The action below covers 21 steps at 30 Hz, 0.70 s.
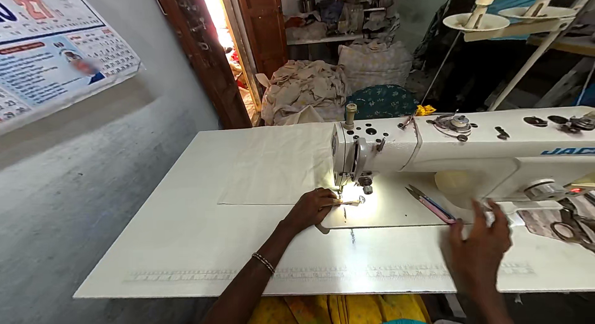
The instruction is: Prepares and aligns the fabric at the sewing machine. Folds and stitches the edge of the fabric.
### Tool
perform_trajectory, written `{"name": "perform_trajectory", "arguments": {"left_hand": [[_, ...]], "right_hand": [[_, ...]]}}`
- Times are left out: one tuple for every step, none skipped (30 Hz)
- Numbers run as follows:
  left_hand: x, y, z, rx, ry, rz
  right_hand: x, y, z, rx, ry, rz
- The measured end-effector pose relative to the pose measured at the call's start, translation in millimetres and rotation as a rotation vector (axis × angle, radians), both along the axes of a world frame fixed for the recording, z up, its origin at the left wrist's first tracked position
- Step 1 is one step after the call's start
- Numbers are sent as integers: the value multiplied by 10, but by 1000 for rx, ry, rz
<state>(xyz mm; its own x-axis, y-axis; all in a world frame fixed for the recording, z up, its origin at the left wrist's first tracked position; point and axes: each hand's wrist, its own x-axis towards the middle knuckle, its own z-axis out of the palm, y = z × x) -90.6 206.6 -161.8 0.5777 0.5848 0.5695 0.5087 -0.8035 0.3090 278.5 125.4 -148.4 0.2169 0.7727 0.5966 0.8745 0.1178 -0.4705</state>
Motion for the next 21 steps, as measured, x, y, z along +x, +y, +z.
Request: {"name": "perform_trajectory", "arguments": {"left_hand": [[5, 7, -12, 13, -1, 5], [7, 15, -26, 30, -3, 10], [9, 22, -33, 40, -9, 15], [10, 26, -37, 46, -17, 26], [11, 29, -37, 49, -28, 39], [14, 29, -35, 51, -36, 56], [19, 28, -34, 52, -41, 75], [27, 25, -29, 48, -43, 93], [35, 21, -21, 37, -43, 108], [43, 20, -13, 26, -44, 123], [50, 21, -6, 22, -45, 134], [57, 22, -1, 22, -45, 144], [61, 21, 1, 24, -39, 156], [67, 16, 2, 25, -28, 171], [75, 4, 4, 28, -15, 188], [84, -16, 7, 32, -5, 203], [94, -41, 10, 31, 2, 216], [104, -62, 14, 25, 8, 225], [118, -79, 16, 17, 9, 235], [141, -104, 9, 5, -1, 250], [166, -153, -10, -24, -23, 276]], "right_hand": [[180, 23, -15, 22, 1, -50], [318, 45, -53, 48, -14, -78], [402, 60, -84, 76, -36, -90], [445, 70, -103, 97, -53, -93], [458, 74, -108, 108, -63, -95], [456, 73, -107, 114, -69, -97], [449, 69, -103, 115, -73, -97], [443, 65, -102, 118, -77, -100], [441, 64, -107, 121, -78, -101], [433, 63, -108, 126, -76, -103], [425, 62, -107, 129, -72, -106], [417, 59, -104, 128, -71, -106], [411, 53, -100, 123, -71, -105], [410, 42, -98, 109, -74, -102], [413, 29, -98, 91, -77, -97], [426, 12, -112, 68, -80, -90], [443, -7, -140, 42, -79, -82], [455, -28, -171, 9, -76, -68], [463, -42, -193, -31, -72, -58], [461, -46, -180, -53, -70, -57], [459, -54, -147, -56, -67, -59]]}}
